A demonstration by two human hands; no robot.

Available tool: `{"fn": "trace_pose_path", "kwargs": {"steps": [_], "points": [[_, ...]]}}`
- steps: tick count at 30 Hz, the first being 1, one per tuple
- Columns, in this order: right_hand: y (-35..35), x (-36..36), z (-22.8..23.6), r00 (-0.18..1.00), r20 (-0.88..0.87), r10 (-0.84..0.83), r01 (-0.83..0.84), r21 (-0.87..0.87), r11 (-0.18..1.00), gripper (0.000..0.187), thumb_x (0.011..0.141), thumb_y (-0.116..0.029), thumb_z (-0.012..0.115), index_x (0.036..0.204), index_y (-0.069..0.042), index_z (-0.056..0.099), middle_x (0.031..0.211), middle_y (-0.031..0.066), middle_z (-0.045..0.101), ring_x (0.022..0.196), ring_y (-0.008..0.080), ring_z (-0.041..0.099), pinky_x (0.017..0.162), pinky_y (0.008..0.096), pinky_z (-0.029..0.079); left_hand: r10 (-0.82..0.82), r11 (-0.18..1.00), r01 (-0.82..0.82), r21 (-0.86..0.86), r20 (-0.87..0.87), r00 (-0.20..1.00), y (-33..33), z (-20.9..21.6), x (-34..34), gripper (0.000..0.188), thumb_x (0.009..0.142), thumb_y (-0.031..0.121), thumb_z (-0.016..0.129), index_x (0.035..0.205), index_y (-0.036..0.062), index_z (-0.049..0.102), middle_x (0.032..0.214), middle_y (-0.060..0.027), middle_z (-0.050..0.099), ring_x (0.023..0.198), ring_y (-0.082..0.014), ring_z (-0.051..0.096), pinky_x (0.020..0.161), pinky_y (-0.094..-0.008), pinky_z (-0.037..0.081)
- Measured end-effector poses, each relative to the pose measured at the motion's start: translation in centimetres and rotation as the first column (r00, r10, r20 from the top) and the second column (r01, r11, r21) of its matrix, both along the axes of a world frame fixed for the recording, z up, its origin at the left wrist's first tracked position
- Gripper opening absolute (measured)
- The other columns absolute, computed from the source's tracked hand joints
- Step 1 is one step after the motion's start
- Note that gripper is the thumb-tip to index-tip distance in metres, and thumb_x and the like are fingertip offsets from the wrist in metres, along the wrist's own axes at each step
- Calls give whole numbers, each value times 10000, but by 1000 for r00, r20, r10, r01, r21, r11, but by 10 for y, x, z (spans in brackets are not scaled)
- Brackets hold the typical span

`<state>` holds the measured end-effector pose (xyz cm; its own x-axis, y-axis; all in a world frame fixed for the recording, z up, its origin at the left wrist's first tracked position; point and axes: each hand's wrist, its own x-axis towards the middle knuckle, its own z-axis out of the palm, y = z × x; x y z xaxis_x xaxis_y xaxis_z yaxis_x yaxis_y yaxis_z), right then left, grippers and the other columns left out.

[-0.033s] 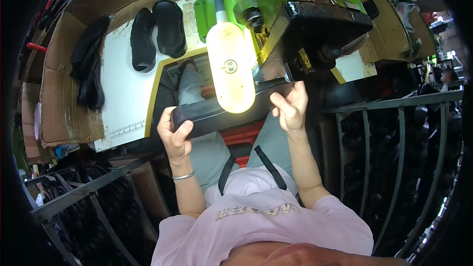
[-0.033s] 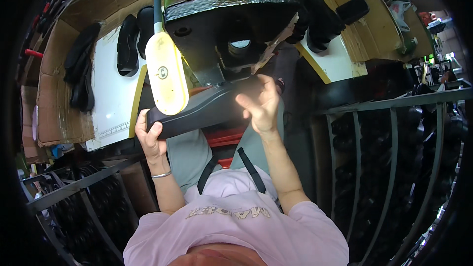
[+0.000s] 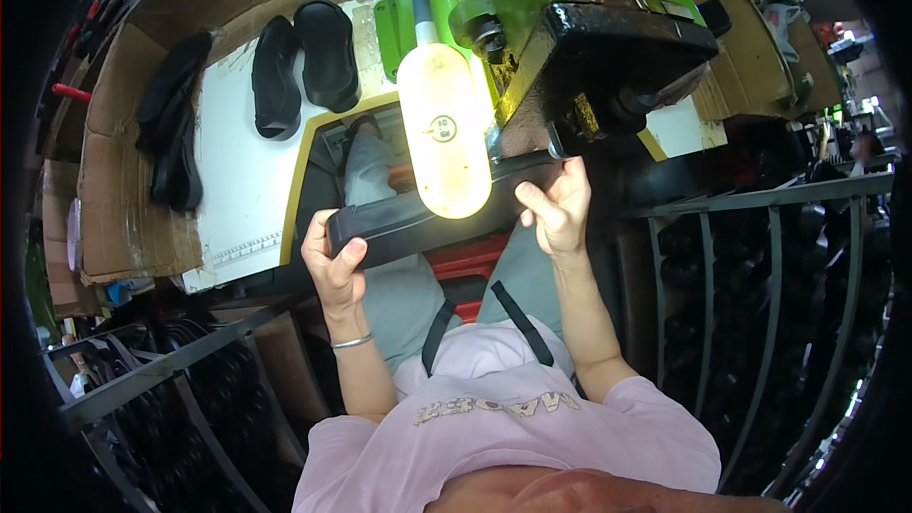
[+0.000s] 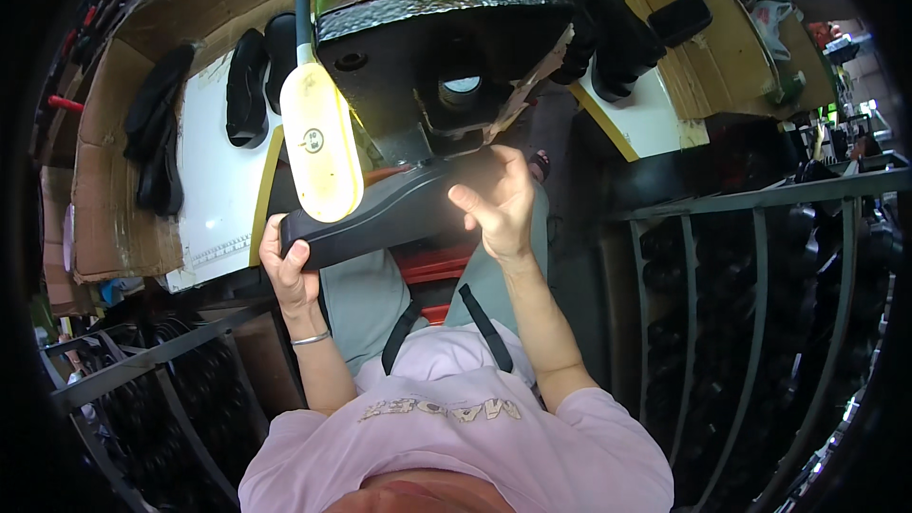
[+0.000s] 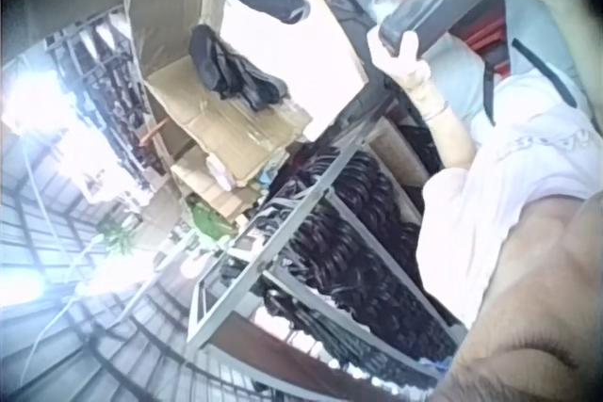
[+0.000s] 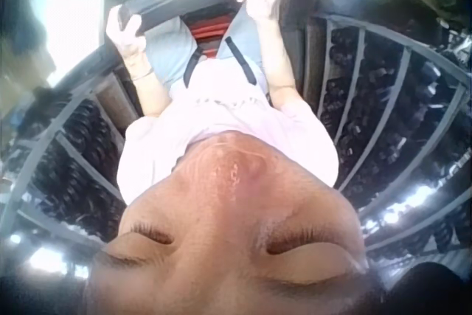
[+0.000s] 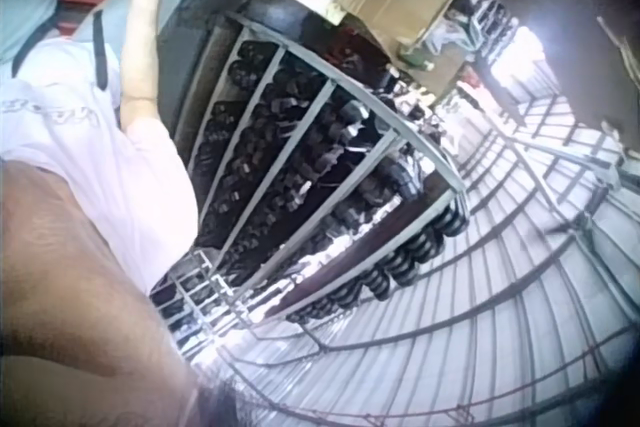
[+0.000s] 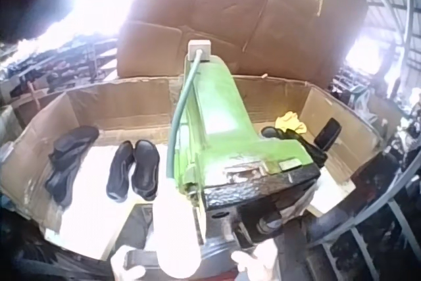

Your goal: The person repeatedly picks up black shoe parts from a white surface and presses them against a green grinding machine. The person holds each part with both hands, rotates it to grind different edges, and then places it back on the surface. This cycle is performed multiple times on several shoe parts.

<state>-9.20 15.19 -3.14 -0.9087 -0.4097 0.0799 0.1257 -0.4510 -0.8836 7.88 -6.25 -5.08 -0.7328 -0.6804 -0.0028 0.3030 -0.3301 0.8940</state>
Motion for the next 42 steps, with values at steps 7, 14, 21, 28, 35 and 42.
{"fn": "trace_pose_path", "kwargs": {"steps": [7,14,21,28,35,42], "points": [[22,-15,-12,993,-93,-67,63,-48,997,536,772,23,742,1201,-28,425,963,87,613,700,111,588,482,208,464,-59,922,80,-378,67,996,4,20,-15,507,611,203,918,950,11,592,849,-17,620,792,-100,588,736,-240,482],[42,-34,3,994,30,-109,111,-46,993,418,833,-41,703,1167,-41,452,949,70,586,665,96,565,396,175,401,40,869,-15,-495,39,998,33,45,-56,409,606,114,882,916,0,640,821,-60,653,741,-141,627,678,-275,509],[19,-14,4,992,113,-50,53,-31,998,423,816,-22,709,1147,-46,446,966,77,590,656,89,569,359,173,388,43,969,-25,-244,70,997,15,42,-34,325,651,-1,786,931,-22,622,829,-53,653,741,-120,620,693,-252,503],[9,0,-4,999,31,-20,23,-81,996,491,789,20,714,1182,-29,425,989,99,594,677,110,579,379,186,413,31,988,-26,-150,32,999,6,32,-12,323,684,-5,762,963,-10,601,846,-39,644,743,-95,598,703,-230,488],[26,-21,3,997,54,-49,51,-41,998,431,819,-45,723,1162,-39,462,970,72,593,665,93,566,380,168,396,16,979,-1,-204,68,998,24,42,-36,304,699,-4,725,975,-25,599,859,-26,625,768,-89,578,738,-227,462],[-7,7,2,996,86,28,-26,-15,1000,484,765,62,724,1165,-28,467,968,68,602,688,87,578,393,179,425,75,997,-77,25,69,995,0,11,3,244,740,33,717,952,3,600,822,9,593,721,-57,530,706,-195,431]]}}
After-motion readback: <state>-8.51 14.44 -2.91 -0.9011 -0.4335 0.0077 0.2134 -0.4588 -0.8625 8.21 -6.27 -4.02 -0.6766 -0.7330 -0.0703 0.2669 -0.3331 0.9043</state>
